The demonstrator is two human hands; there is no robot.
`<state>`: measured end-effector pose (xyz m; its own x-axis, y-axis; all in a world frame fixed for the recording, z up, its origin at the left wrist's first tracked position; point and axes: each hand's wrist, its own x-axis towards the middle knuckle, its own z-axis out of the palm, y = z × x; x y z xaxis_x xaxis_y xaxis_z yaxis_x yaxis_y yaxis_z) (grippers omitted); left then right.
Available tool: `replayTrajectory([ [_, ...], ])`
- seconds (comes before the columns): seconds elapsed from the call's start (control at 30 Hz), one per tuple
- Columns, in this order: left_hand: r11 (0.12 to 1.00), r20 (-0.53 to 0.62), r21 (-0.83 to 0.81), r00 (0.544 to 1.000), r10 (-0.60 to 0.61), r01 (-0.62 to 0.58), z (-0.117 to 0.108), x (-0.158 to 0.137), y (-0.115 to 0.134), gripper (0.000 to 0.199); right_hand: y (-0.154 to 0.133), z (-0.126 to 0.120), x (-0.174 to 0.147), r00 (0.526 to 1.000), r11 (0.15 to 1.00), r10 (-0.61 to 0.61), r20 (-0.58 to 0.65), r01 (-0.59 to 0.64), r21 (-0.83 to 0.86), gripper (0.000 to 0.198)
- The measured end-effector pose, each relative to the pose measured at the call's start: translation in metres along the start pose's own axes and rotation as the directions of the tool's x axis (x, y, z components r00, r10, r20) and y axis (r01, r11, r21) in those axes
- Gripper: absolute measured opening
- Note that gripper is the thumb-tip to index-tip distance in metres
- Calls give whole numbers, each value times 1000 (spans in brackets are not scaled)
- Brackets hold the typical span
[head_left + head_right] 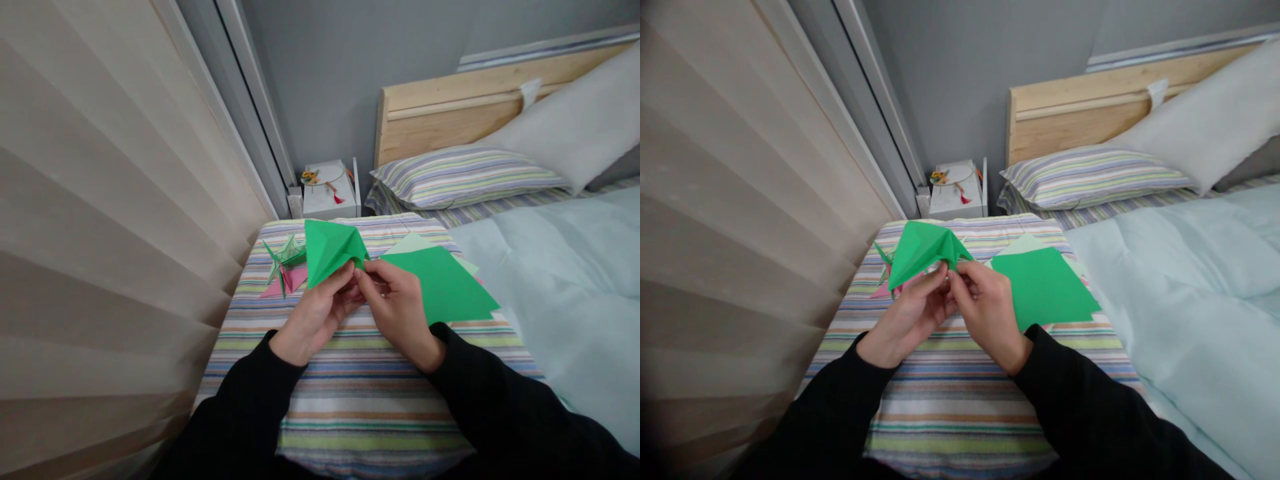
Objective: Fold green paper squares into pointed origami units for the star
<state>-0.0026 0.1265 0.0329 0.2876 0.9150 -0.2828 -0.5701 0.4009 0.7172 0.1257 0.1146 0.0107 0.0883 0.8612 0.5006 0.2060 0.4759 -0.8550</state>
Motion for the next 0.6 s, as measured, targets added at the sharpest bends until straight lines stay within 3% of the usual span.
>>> replayTrajectory([
  [0.1, 999, -3, -7, 999, 37, -37, 1, 0, 0, 32, -2, -1, 0, 999, 997, -40, 2, 40, -68, 18],
  [0.27, 971, -20, 75, 973, 229, -227, 3, 2, -1, 34, -4, 0, 0, 995, 998, 62, 76, -64, 22, 19],
  [0.6, 945, -30, 141, 953, 302, -295, 14, -1, 2, 39, -3, 4, 1, 961, 920, 243, 131, -271, 283, 24],
])
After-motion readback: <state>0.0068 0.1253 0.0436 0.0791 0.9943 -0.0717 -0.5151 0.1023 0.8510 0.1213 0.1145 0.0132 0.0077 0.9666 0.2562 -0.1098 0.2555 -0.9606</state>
